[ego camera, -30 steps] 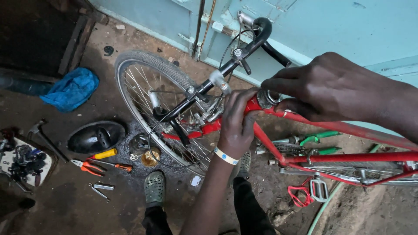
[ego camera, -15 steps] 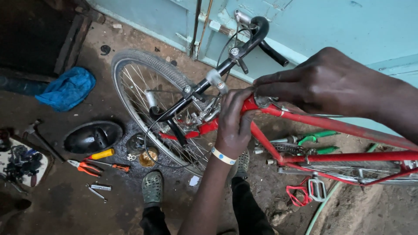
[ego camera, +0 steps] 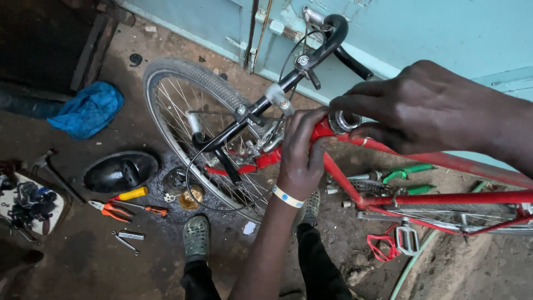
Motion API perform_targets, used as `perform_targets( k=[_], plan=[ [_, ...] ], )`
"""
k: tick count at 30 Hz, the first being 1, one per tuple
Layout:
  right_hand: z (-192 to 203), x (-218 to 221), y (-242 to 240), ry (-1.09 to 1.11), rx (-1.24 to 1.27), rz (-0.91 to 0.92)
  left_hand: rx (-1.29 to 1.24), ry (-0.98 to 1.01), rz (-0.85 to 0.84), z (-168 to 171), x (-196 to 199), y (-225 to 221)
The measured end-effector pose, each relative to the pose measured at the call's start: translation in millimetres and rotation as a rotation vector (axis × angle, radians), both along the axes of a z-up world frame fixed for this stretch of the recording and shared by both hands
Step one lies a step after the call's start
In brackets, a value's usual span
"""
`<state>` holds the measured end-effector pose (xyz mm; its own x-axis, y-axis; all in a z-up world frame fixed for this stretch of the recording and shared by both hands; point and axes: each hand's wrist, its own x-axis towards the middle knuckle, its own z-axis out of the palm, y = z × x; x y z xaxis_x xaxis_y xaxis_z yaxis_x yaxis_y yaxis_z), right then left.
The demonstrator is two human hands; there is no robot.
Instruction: Adjusting and tightening the headset of a bicycle by removing the top cap and spacers to ensure proper alignment.
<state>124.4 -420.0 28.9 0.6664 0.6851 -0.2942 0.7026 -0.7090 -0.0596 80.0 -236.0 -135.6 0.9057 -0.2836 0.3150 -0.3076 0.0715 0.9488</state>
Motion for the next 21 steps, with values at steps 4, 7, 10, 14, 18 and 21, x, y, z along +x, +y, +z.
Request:
perform_targets(
  k=[4, 7, 10, 14, 18, 21],
  plan=[
    [-0.2, -1.4, -0.9, 0.021, 0.07, -0.035, -0.009, 0.021, -0.016, 1.2, 0.2, 0.6],
    [-1.3, -1.7, -1.0, 0.039, 0.064, -0.048, 0.021, 0.019, -0.007, -2.8, -0.8, -0.5],
    [1.8, -0.7, 0.2, 0.094, 0.062, -0.095, 0.01, -0.009, 0.008, -4.8, 0.2, -2.1],
    [0.5, -2.7, -0.8, 0.08, -0.018, -0.115, 0.01, -0.022, 0.021, -5.6, -0.3, -2.2],
    [-1.0, -2.0, -2.0, 0.048, -0.116, -0.109, 0.017, -0.021, 0.033, -4.8, -0.5, -3.6],
    [-6.6, -1.2, -3.1, 0.043, -0.121, -0.098, 0.009, -0.043, 0.034, -3.6, 0.9, -3.1]
  ],
)
